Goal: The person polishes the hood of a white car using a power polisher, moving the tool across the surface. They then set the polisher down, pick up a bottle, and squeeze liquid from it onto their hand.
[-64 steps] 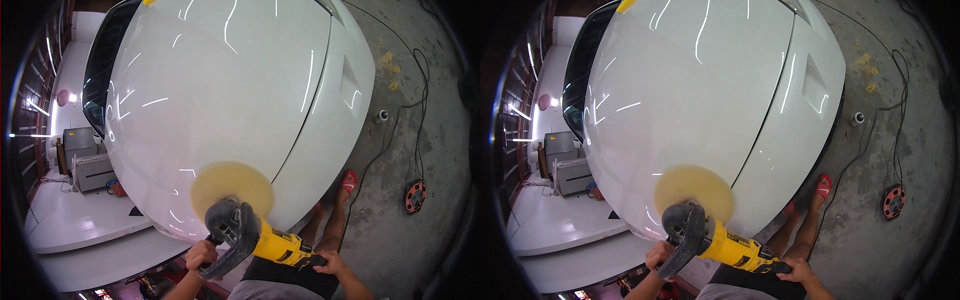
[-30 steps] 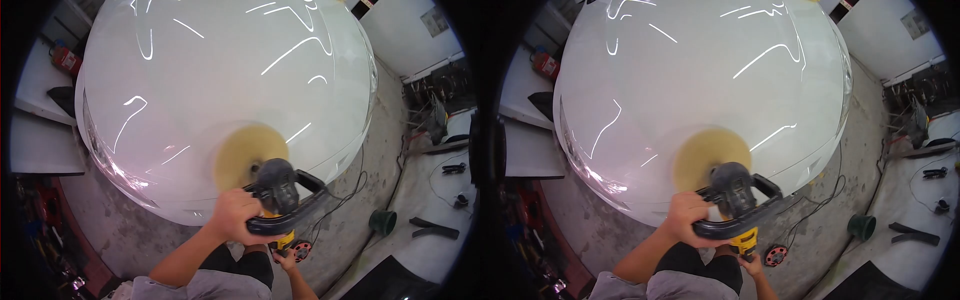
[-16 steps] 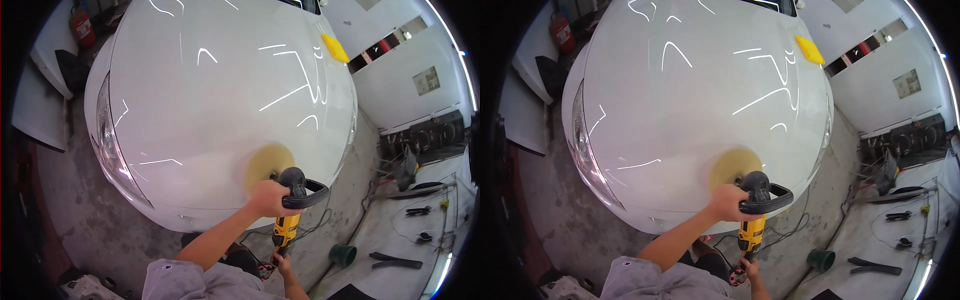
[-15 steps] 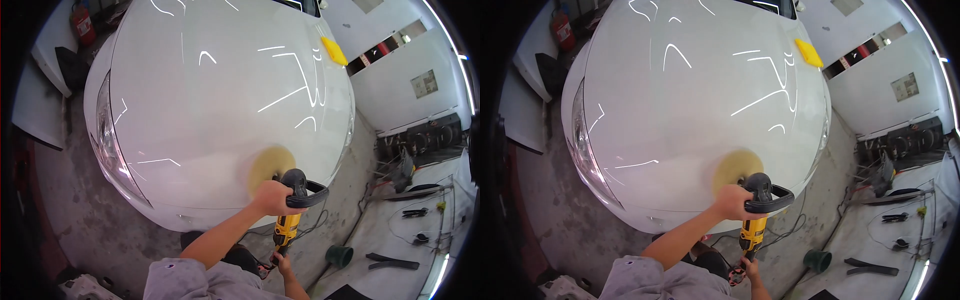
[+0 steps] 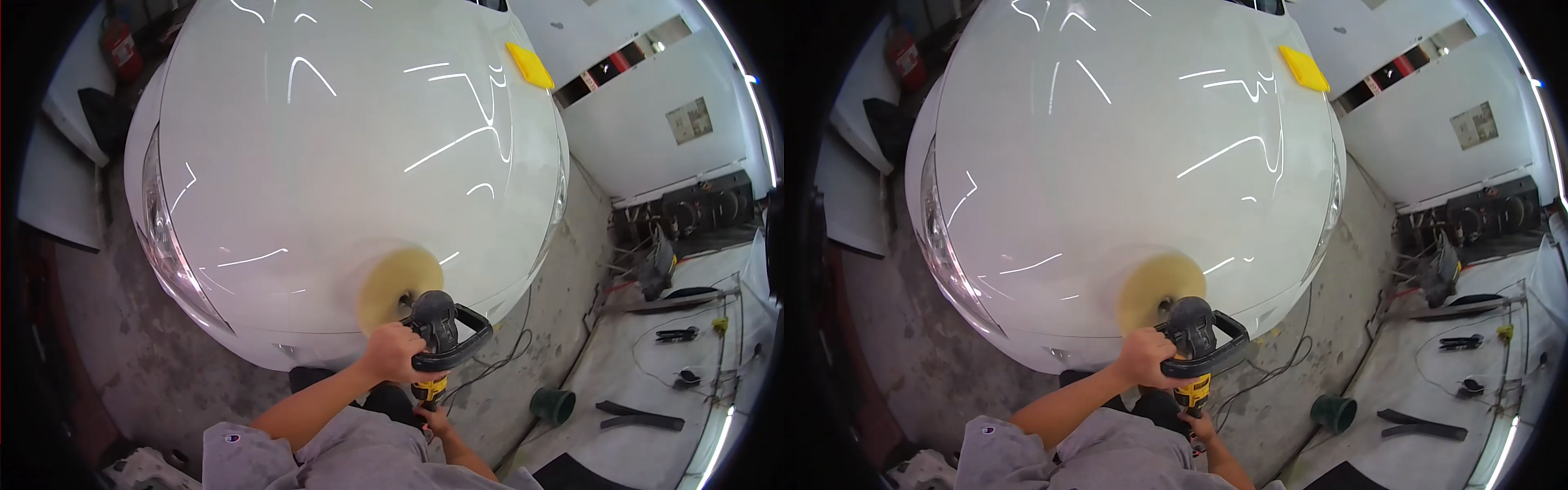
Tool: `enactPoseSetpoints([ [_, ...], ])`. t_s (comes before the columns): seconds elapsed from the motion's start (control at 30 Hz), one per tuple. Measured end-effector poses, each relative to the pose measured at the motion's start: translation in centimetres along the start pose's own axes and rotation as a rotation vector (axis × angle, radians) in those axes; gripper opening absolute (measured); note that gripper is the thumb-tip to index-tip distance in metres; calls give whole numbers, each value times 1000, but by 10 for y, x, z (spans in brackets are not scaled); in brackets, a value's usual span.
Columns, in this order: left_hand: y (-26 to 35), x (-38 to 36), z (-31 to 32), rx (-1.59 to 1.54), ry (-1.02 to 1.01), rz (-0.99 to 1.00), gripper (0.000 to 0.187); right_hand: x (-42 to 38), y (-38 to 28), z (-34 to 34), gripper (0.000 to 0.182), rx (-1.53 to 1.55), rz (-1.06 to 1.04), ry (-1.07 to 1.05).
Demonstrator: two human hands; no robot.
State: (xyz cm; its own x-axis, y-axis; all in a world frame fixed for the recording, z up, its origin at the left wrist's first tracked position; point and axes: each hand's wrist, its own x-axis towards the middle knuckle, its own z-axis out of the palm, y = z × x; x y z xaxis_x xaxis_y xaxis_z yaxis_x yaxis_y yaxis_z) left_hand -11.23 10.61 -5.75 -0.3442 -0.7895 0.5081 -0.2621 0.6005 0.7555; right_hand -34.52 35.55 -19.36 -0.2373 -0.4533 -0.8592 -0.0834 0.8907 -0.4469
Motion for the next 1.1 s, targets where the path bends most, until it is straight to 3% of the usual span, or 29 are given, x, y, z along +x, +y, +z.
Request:
enactPoseSetpoints([
  [0.1,15,2,6,52,-40,-9,47,8,4,-17,18,1,-1,-80],
  [0.37,3,27,89,-38,-130,20,47,35,11,-76,17,156,30,-51],
  [0.57,10,40,96,-51,-93,18,46,60,13,-112,14,-6,-109,-59],
  [0.77,12,98,71,14,-179,-127,43,38,-32,-94,13,96,-117,-95],
  [0.9,-9,160,63,32,-220,-206,50,11,-94,-92,18,77,-160,138],
  [1.1,-17,242,47,-19,-385,-348,63,1,-158,-75,17,289,-218,147],
])
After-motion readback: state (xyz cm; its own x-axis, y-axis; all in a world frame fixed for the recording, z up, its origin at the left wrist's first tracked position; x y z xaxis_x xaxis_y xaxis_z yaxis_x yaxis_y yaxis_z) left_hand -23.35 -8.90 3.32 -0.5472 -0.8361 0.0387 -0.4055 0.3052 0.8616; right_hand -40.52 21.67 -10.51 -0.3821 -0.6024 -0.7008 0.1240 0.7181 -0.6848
